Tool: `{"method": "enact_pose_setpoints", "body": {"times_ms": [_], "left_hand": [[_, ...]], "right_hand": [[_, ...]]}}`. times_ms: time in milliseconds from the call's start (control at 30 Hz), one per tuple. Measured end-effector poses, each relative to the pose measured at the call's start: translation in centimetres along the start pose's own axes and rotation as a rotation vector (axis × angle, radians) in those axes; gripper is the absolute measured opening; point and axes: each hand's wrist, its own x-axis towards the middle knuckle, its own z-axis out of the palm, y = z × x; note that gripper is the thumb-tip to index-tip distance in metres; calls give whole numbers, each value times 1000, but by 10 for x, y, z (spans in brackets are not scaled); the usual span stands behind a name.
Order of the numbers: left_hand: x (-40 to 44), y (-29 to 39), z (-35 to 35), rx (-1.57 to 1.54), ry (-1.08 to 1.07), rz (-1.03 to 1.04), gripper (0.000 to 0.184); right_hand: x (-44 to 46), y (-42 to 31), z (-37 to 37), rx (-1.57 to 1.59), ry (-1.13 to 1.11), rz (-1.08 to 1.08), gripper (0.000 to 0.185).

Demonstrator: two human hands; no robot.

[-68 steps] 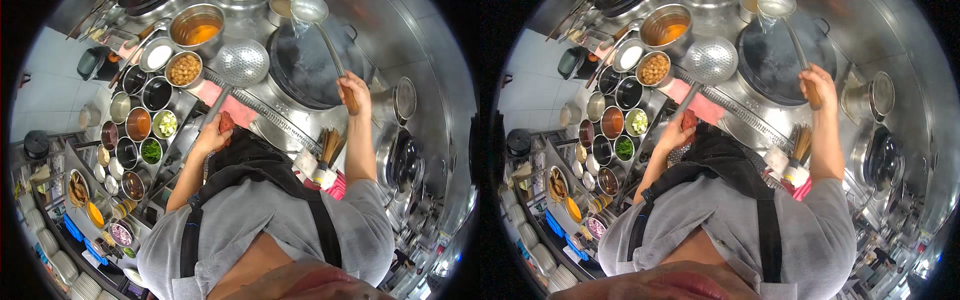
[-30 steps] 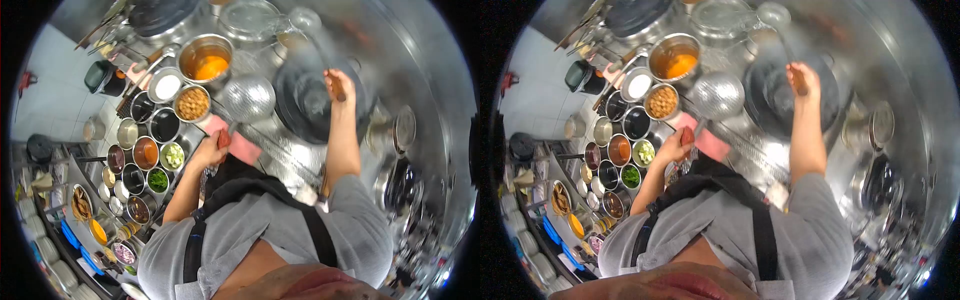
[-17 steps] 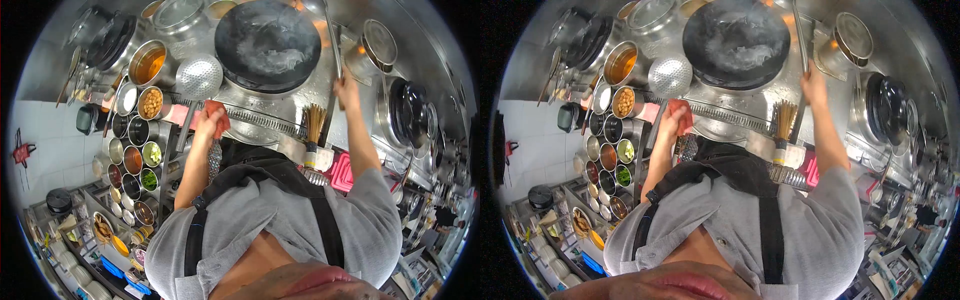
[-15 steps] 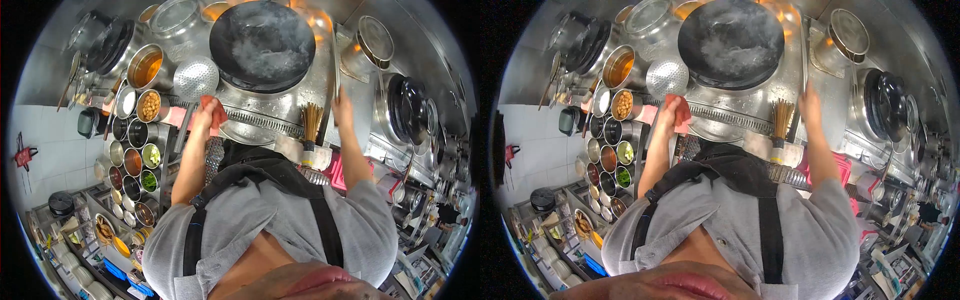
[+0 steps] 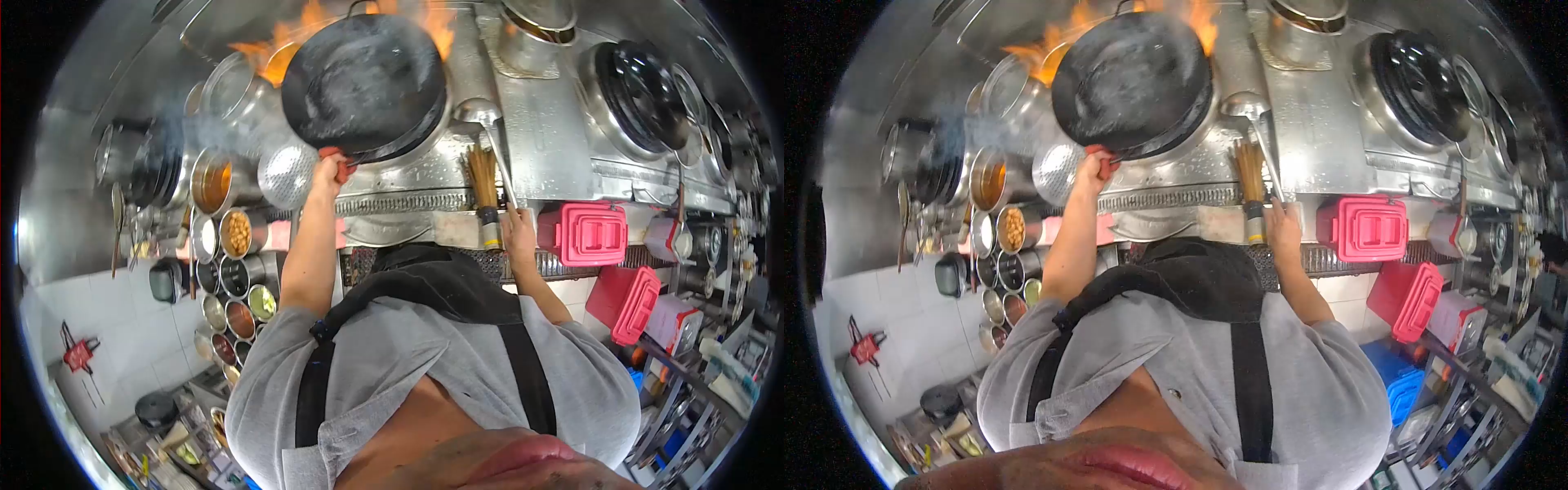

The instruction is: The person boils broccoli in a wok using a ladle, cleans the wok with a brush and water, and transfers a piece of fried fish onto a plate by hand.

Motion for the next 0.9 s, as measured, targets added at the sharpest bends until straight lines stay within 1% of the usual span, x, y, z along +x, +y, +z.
{"method": "enact_pose_setpoints", "body": {"times_ms": [33, 100, 133, 167, 233, 267, 300, 367, 400, 467, 500, 533, 567, 633, 667, 733, 800, 867, 900], "left_hand": [[0, -7, -5, -82, 46, 74, 22], [-16, -13, -12, -122, -19, 106, 21], [-22, -16, -9, -195, 19, 155, 20], [-33, -16, -5, -217, 39, 153, 20], [-63, -6, 1, -316, 64, 218, 20], [-70, -4, -1, -294, 36, 221, 21], [-71, -3, -3, -315, 45, 219, 21], [-69, -2, -5, -260, 75, 220, 20], [-78, 7, 1, -305, 106, 235, 18], [-77, 16, -3, -286, 87, 201, 17], [-71, 20, -4, -250, 58, 181, 17], [-61, 17, -8, -220, 41, 201, 16], [-55, 12, -8, -234, 44, 199, 16], [-43, 7, -8, -246, 100, 303, 15], [-35, 9, -17, -95, 16, 214, 20], [-34, 12, -21, -125, 1, 207, 21], [-25, 6, -26, -158, -62, 210, 23], [-15, 11, -29, -146, -36, 192, 23], [-18, 11, -31, -119, -21, 159, 23]], "right_hand": [[1, -13, 8, 6, -28, -20, 51], [6, -38, 22, -79, -136, 50, 55], [7, -34, 35, -144, -86, 20, 58], [13, -31, 36, -155, -104, -2, 58], [26, -28, 35, 140, -388, 317, 70], [27, -36, 29, 125, -397, 301, 70], [20, -50, 10, 442, -377, 404, 70], [15, -90, -32, 1075, -313, 609, 71], [22, -119, -46, 1054, -321, 605, 71], [36, -175, -67, 1185, -290, 418, 69], [55, -187, -67, 1193, -382, 397, 72], [79, -195, -60, 1101, -445, 320, 72], [108, -201, -49, 928, -479, 182, 71], [178, -202, -25, 398, -448, -191, 71], [204, -214, -24, 69, -410, -185, 63], [267, -240, -30, -357, -522, -480, 52], [319, -282, -24, -618, -525, -416, 52], [371, -327, 12, -788, -390, -406, 51], [389, -343, 35, -722, -333, -379, 50]]}}
